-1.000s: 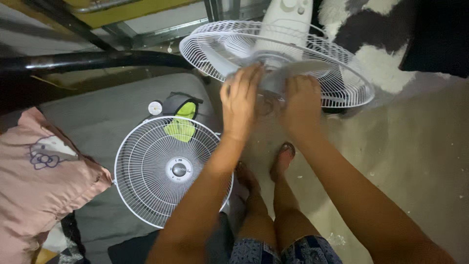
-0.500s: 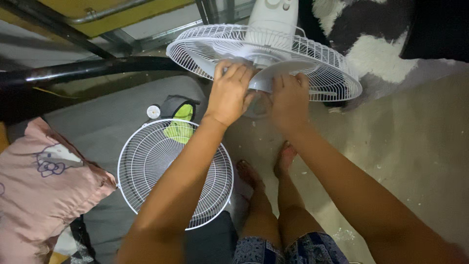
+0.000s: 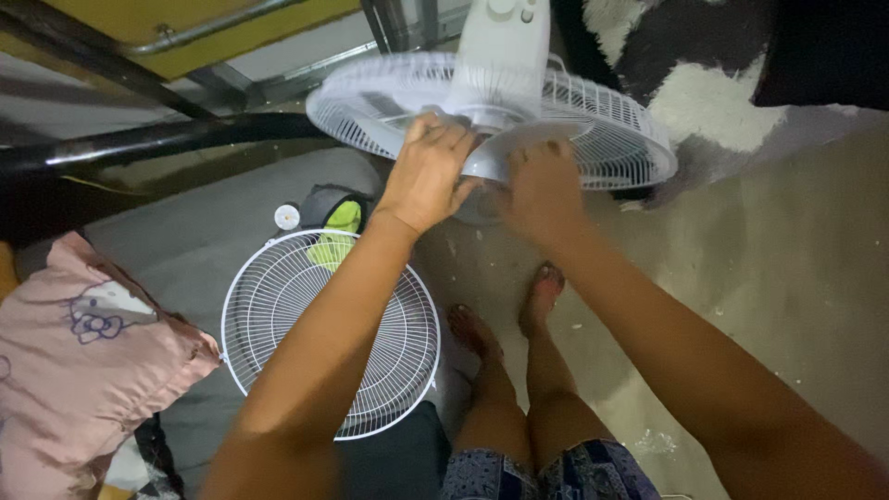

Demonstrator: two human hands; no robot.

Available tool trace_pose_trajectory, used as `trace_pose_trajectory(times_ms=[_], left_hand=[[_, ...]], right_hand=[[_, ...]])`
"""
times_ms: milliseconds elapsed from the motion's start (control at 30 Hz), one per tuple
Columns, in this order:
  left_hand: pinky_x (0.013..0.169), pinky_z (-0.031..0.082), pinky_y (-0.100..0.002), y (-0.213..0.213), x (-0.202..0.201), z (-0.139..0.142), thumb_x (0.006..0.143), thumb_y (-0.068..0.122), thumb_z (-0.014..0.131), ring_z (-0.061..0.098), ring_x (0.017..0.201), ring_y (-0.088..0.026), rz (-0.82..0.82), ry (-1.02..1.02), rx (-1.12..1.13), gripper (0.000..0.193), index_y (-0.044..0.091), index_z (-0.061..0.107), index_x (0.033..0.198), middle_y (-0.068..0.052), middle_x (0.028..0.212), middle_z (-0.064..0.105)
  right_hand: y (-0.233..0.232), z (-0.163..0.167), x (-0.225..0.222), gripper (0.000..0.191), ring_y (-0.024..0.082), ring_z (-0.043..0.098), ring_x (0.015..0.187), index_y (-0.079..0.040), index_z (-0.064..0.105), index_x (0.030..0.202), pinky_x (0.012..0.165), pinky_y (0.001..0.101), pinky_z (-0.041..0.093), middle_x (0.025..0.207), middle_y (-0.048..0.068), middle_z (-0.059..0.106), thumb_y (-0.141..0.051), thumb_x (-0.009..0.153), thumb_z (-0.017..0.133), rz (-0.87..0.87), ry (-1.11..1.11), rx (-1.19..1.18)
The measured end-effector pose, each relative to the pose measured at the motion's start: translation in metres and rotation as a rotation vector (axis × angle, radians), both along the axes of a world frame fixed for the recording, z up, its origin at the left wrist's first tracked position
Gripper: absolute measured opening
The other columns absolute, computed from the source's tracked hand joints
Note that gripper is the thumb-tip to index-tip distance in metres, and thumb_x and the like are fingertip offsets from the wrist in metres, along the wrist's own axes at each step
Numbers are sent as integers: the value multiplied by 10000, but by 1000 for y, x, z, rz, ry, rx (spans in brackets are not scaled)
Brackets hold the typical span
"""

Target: The person removes the front grille from a standing electric fan, unscrews the blade cap by hand and takes off the fan blades, then wipes the grille with a green cloth.

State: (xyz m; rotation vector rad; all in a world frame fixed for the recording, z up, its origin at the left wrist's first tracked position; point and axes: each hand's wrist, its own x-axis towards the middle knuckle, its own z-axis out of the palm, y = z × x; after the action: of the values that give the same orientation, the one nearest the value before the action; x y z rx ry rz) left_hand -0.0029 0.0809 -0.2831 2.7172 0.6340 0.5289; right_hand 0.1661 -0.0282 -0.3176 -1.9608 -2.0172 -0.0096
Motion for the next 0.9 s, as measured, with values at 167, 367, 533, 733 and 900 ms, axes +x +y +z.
trace_pose_trajectory(times_ms=[167,367,533,733,900], left_hand=[[983,371,-436,10,-1,15,660,205,831,601,1020,-335,-63,115,34,495,39,639,1084,-136,1032,659],[1021,361,-439,-1,-7,14,689,214,813,621,986,-294,-64,187,13,479,48,624,1097,-121,933,675],[1000,358,-431,-15,-11,6,677,219,797,622,1004,-280,-52,225,76,549,14,607,1150,-127,968,684],[1115,307,-452,-5,-10,1,687,128,774,606,1125,-236,-13,259,34,518,61,622,1178,-93,1113,691],[1140,227,-487,0,-4,5,635,138,800,498,1272,-276,-10,233,-28,558,82,634,1165,-125,1213,651]], right_hand=[[6,-3,-14,663,352,606,1015,52,659,1114,935,499,384,1065,218,669,-529,800,715,-86,-90,-93],[-1,-4,-22,534,348,630,893,1,687,1084,879,492,402,950,187,697,-476,844,691,-139,-32,-183],[-21,4,-31,377,352,623,950,-10,679,1087,971,530,404,1003,182,681,-274,819,707,-140,111,-23],[-9,9,-24,422,420,584,983,9,683,1027,834,512,453,1056,233,627,-205,678,785,-82,398,-30],[0,9,-16,392,418,572,1098,-14,679,1047,890,491,479,1219,247,568,-179,715,805,-51,351,-31]])
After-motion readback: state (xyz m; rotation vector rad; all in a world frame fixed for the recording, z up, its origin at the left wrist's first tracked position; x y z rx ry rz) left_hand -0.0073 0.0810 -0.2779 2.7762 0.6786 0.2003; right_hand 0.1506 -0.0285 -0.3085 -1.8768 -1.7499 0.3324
